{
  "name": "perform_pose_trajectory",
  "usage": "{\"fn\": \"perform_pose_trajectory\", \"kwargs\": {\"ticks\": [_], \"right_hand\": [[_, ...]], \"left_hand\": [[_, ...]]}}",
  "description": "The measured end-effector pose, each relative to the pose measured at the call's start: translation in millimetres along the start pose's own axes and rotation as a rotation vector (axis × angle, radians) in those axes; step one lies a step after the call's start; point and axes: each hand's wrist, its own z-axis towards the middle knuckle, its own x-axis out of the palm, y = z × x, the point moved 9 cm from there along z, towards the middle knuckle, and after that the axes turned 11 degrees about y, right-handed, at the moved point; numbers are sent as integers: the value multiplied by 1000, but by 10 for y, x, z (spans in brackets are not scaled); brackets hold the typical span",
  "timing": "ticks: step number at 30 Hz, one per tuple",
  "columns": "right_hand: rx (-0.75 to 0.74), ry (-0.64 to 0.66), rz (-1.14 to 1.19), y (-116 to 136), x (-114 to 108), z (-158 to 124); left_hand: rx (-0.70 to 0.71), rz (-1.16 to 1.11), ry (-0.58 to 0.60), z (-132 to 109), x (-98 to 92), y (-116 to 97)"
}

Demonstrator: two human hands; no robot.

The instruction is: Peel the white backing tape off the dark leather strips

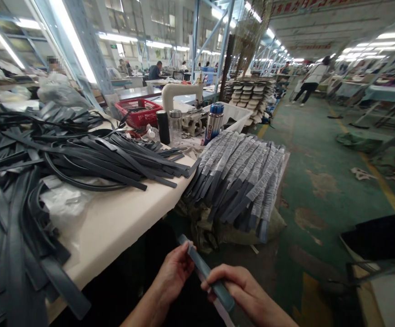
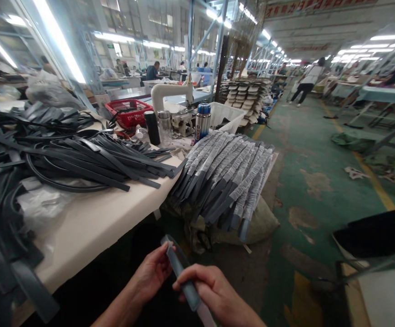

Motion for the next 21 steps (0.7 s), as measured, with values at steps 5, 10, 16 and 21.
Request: {"fn": "perform_pose_trajectory", "kwargs": {"ticks": [5, 10, 16, 21], "right_hand": [[-253, -135, -643, 247, -19, -176], [-295, -246, -749, 86, -46, 24], [-360, -371, -951, 38, -69, 236], [-399, -290, -443, -4, -150, 161]], "left_hand": [[-40, -18, -12, -10, 9, 47], [-83, -26, 30, -38, 51, 185], [-115, -17, 167, -123, 147, 298], [-136, -214, 338, -191, 412, 317]]}}
